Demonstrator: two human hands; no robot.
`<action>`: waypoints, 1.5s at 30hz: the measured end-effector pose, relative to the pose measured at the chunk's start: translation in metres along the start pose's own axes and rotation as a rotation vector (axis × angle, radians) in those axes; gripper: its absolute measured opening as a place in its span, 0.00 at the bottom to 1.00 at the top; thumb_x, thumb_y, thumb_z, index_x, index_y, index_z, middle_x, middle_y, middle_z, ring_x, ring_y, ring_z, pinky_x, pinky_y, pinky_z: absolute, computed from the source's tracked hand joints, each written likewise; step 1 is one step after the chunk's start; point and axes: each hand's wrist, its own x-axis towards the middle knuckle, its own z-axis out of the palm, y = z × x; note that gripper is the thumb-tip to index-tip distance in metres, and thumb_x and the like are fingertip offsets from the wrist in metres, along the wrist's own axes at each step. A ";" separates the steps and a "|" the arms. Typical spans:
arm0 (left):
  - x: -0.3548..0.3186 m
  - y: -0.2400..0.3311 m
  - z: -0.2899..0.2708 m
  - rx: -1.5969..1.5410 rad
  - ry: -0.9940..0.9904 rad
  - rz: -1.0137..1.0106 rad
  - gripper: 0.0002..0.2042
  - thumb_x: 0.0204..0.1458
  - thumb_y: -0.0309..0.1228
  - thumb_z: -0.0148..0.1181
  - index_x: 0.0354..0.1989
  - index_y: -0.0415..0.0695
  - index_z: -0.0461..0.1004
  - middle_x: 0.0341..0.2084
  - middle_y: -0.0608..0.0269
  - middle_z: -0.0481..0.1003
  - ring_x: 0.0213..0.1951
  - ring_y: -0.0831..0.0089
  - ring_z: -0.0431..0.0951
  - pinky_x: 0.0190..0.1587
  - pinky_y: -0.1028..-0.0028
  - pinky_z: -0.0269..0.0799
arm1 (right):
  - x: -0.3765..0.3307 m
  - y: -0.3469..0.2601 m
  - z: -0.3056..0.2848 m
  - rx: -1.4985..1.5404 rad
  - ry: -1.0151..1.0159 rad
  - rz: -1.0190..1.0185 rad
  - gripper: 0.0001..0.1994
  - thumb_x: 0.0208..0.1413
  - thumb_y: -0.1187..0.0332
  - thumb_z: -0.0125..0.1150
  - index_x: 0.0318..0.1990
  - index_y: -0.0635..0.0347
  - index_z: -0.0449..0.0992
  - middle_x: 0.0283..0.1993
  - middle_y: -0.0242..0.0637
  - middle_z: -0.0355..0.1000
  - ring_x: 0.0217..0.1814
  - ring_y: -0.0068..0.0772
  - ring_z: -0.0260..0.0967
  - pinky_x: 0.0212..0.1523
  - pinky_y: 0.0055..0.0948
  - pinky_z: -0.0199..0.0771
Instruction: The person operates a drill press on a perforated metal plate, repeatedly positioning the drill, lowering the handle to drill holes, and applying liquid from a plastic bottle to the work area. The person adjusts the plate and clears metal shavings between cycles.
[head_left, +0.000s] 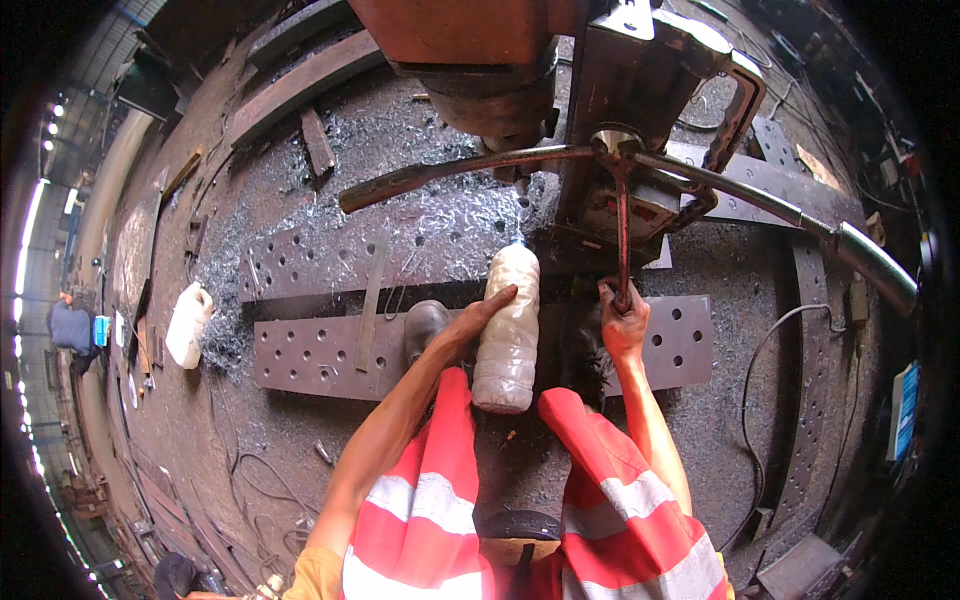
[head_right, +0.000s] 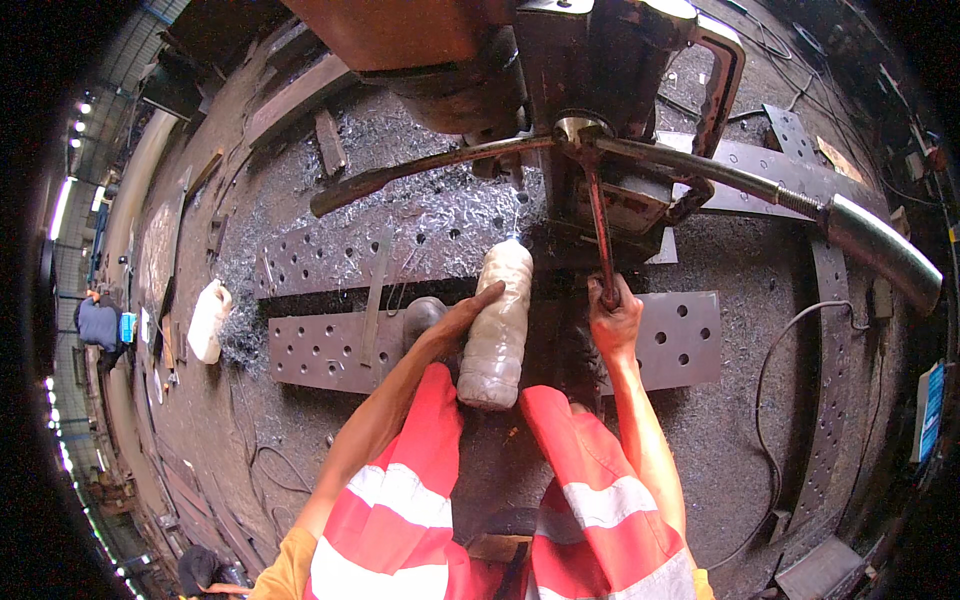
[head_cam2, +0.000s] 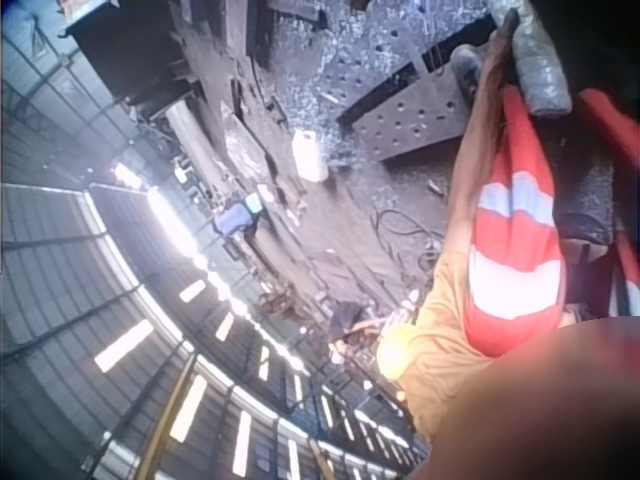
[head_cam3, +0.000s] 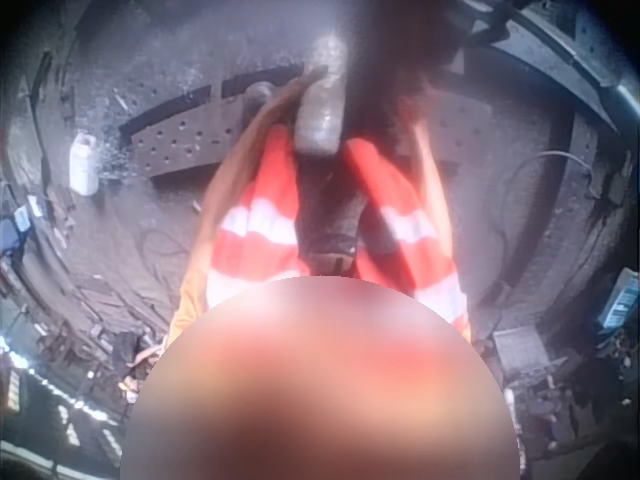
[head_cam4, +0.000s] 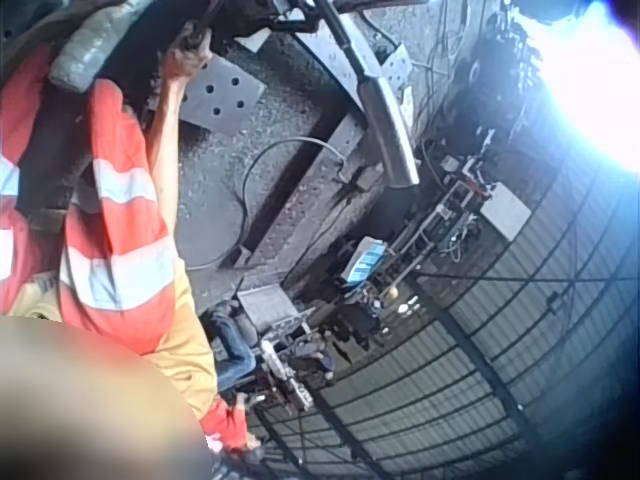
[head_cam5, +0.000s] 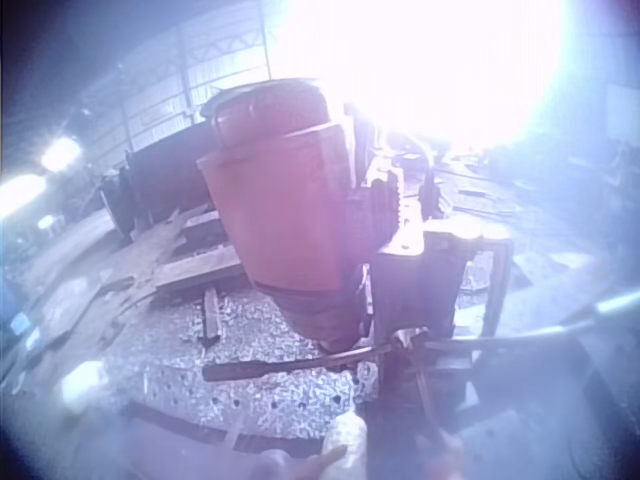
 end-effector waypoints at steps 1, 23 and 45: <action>-0.007 0.003 0.003 0.007 0.004 0.010 0.34 0.56 0.60 0.62 0.53 0.37 0.76 0.41 0.56 0.81 0.38 0.67 0.83 0.44 0.66 0.79 | 0.000 0.000 0.000 -0.004 0.002 -0.003 0.07 0.60 0.69 0.64 0.36 0.64 0.76 0.18 0.39 0.53 0.22 0.20 0.47 0.21 0.31 0.55; -0.011 0.005 0.007 -0.148 -0.083 0.023 0.30 0.59 0.57 0.59 0.50 0.37 0.77 0.37 0.56 0.81 0.33 0.66 0.84 0.39 0.67 0.81 | -0.001 -0.004 0.001 -0.009 0.017 0.001 0.05 0.61 0.70 0.64 0.37 0.62 0.78 0.18 0.39 0.64 0.23 0.17 0.57 0.25 0.29 0.63; -0.008 0.003 0.004 -0.203 -0.128 0.005 0.27 0.59 0.53 0.62 0.50 0.38 0.76 0.38 0.56 0.81 0.34 0.65 0.84 0.39 0.64 0.82 | 0.000 -0.001 0.002 0.009 0.032 -0.022 0.06 0.61 0.69 0.65 0.36 0.62 0.77 0.17 0.30 0.56 0.23 0.15 0.51 0.22 0.26 0.56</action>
